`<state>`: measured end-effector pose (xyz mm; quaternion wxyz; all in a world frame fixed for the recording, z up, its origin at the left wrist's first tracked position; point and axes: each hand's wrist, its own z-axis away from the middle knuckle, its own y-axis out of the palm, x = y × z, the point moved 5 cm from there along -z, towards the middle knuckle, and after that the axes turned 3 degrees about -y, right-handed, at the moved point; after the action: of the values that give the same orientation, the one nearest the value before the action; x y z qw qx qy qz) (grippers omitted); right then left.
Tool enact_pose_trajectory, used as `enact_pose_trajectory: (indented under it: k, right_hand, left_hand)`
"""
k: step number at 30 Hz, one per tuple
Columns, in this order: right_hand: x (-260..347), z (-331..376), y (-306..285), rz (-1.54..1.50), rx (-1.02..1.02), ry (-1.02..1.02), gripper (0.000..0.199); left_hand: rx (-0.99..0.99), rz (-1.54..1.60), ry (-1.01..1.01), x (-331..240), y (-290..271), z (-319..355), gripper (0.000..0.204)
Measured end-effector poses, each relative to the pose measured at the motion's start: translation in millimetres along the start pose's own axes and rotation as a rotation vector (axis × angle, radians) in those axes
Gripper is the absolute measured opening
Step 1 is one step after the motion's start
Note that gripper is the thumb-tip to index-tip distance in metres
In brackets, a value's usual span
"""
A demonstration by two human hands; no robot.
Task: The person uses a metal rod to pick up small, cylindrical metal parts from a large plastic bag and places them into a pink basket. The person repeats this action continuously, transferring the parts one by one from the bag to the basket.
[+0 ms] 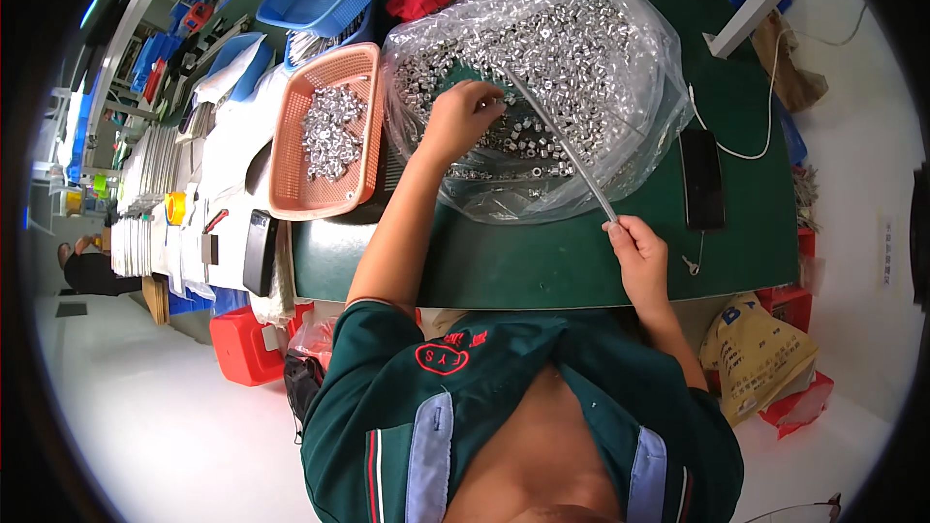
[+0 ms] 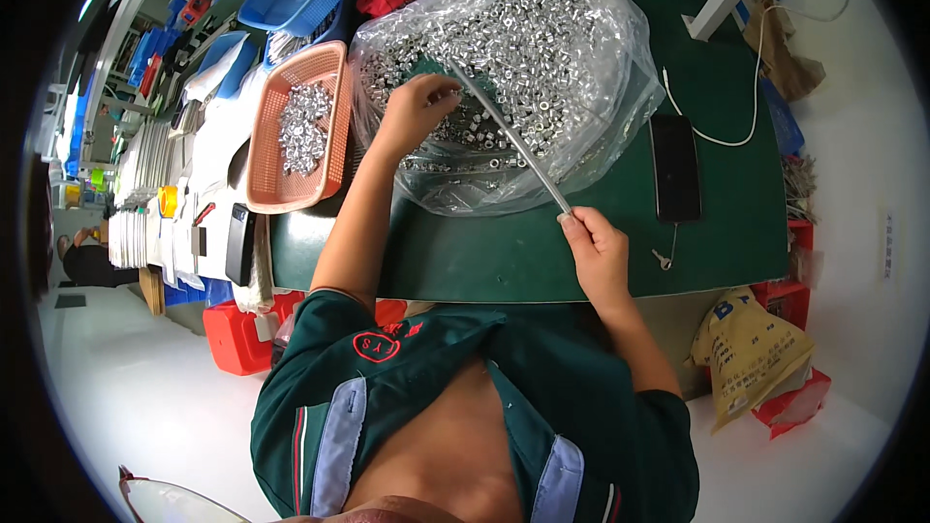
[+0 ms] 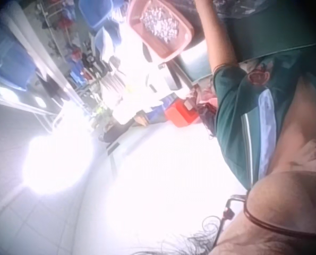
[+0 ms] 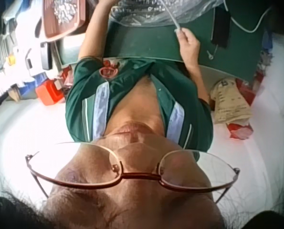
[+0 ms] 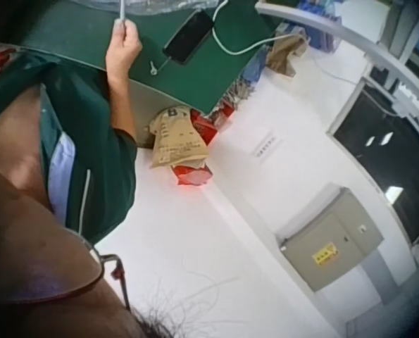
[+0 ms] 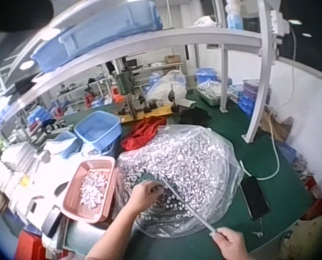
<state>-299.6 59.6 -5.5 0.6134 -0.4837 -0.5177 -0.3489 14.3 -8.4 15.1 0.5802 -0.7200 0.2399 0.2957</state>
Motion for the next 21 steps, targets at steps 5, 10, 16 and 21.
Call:
enact_pose_trajectory:
  k: [5,10,16,21]
  right_hand:
    - [-9.9,-1.0,-3.2,-0.074,-0.01,0.092,0.015]
    - [-11.3,-1.6,-3.2,-0.106,-0.004,0.115,0.015]
    - [-13.1,-2.7,-3.0,-0.091,0.012,0.098,0.015]
    - [-10.2,-2.9,-3.2,-0.07,0.012,0.092,0.015]
  left_hand:
    - [-0.036,-0.305,0.04,5.6,25.2,-24.8,0.02]
    - [-0.091,-0.274,0.105,2.4,25.2,-21.5,0.019]
    - [-0.187,-0.173,0.085,13.4,8.9,-12.7,0.014]
    - [-0.058,-0.163,0.126,-0.6,4.5,-8.0,0.016]
